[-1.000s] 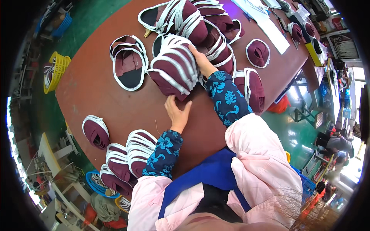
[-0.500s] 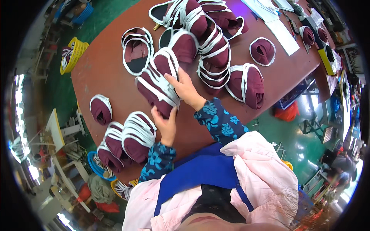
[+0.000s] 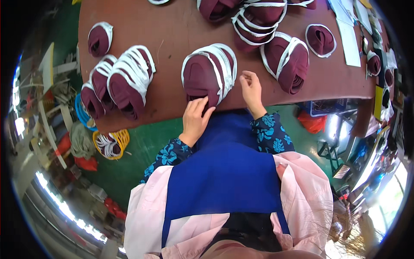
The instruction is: Processing and trimming materials for shoe assembly at a factory workstation.
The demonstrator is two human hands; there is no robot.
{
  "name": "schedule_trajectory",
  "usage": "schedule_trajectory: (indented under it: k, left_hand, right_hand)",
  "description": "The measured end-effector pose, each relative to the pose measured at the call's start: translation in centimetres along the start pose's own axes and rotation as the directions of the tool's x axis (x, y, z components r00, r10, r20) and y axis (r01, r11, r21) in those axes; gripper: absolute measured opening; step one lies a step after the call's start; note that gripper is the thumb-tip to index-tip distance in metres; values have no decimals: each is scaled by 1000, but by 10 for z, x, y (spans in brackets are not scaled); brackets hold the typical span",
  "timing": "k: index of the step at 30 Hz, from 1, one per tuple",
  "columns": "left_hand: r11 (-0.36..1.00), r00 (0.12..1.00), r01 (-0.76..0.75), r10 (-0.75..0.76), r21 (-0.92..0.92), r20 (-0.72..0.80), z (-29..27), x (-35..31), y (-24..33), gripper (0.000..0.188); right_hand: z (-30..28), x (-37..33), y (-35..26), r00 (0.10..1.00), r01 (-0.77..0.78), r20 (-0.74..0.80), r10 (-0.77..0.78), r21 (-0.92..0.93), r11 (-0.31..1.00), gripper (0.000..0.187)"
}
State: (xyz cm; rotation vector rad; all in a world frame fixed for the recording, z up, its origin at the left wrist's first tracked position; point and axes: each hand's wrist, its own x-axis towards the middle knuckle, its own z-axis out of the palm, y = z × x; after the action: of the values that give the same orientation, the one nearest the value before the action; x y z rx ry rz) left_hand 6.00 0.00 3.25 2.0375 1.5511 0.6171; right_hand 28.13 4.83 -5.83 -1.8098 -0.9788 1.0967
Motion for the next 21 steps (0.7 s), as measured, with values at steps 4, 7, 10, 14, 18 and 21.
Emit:
schedule_trajectory:
  k: [4,7,10,14,18,21]
  left_hand:
    - [977,978,173,-186,-125,-92,10,-4,4,26]
    - [958,956,209,-242,-194,-163,16,-5,7,17]
    - [774,850,473,-527,-420,-12,11,-15,4,11]
    - [200,784,357,-595,-912,176,-16,-42,-27,27]
    - [-46,664,373,-684,-927,301,-31,-48,-34,42]
    - [-28,659,475,-651,-880,376,-30,-43,-31,40]
  right_hand:
    - [-4,-12,-3,975,-54,219,39,65,996,28]
    - [10,-25,-5,967,-50,251,41,31,998,30]
    - [17,-29,-5,980,-58,190,51,36,998,32]
    - [18,-31,-4,991,-77,118,60,145,986,29]
    - [13,-37,-10,974,-122,211,77,209,970,18]
    - [12,-38,-19,952,-184,285,109,253,950,16]
